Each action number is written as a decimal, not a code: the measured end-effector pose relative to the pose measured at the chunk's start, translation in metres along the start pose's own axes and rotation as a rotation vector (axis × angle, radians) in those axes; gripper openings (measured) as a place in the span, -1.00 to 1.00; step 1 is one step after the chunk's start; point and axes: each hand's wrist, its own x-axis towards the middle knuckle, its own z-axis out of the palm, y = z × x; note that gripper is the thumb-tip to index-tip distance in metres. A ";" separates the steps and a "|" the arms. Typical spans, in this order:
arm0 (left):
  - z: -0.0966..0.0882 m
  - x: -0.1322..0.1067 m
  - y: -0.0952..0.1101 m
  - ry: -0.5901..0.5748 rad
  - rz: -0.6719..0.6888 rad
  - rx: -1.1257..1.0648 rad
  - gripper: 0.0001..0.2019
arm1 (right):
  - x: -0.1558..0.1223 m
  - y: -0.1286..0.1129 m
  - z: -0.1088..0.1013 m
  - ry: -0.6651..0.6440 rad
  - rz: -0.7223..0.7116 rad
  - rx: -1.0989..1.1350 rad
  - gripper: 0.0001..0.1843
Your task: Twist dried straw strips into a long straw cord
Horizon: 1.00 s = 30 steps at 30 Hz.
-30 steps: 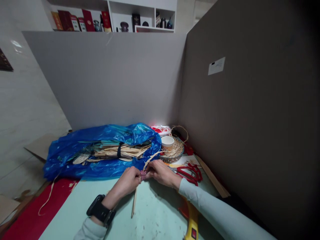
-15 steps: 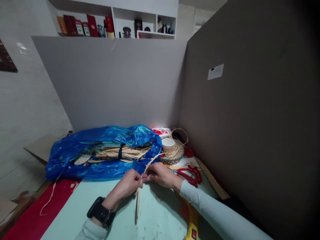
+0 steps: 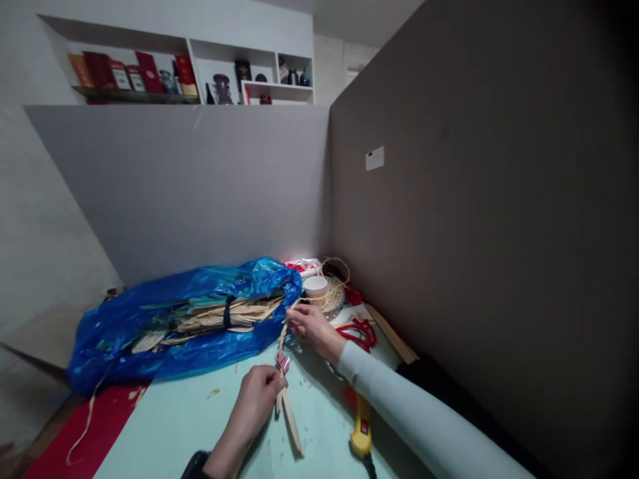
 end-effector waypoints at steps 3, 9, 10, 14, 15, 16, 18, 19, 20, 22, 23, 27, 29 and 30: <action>0.007 0.000 -0.004 0.011 -0.042 -0.065 -0.66 | 0.012 -0.010 0.019 0.115 -0.005 -0.090 -0.75; 0.008 -0.006 -0.005 -0.084 -0.198 -0.332 -0.65 | 0.013 -0.011 0.001 0.137 0.081 -0.428 -0.72; 0.007 -0.007 -0.003 -0.097 -0.208 -0.380 -0.63 | 0.009 -0.011 -0.006 0.121 0.090 -0.472 -0.71; 0.003 -0.011 0.005 -0.128 -0.209 -0.537 -0.58 | -0.026 -0.013 -0.017 0.015 0.076 -0.572 -0.74; 0.003 -0.011 0.006 -0.134 -0.210 -0.561 -0.58 | -0.037 -0.014 -0.015 -0.032 0.062 -0.576 -0.75; 0.003 -0.011 0.006 -0.137 -0.212 -0.579 -0.59 | -0.048 -0.015 -0.011 -0.085 0.053 -0.571 -0.76; 0.004 -0.009 0.004 -0.135 -0.215 -0.595 -0.61 | -0.067 -0.015 -0.002 -0.169 0.043 -0.546 -0.77; 0.005 -0.008 0.003 -0.128 -0.212 -0.595 -0.62 | -0.074 -0.014 0.003 -0.176 0.039 -0.540 -0.78; 0.006 -0.007 0.001 -0.117 -0.205 -0.590 -0.64 | -0.079 -0.013 0.007 -0.173 0.037 -0.537 -0.78; 0.009 -0.006 -0.002 -0.085 -0.173 -0.576 -0.67 | -0.084 -0.011 0.011 -0.142 0.027 -0.542 -0.78; 0.011 -0.005 -0.003 -0.066 -0.152 -0.566 -0.68 | -0.085 -0.010 0.012 -0.126 0.022 -0.547 -0.79; 0.014 -0.004 -0.006 0.003 -0.081 -0.502 -0.72 | -0.086 -0.010 0.009 -0.091 -0.004 -0.566 -0.81; 0.013 -0.003 -0.007 0.032 -0.063 -0.460 -0.74 | -0.088 -0.010 0.009 -0.089 -0.007 -0.575 -0.81; 0.012 -0.002 -0.008 0.044 -0.057 -0.440 -0.75 | -0.089 -0.009 0.010 -0.089 -0.006 -0.580 -0.81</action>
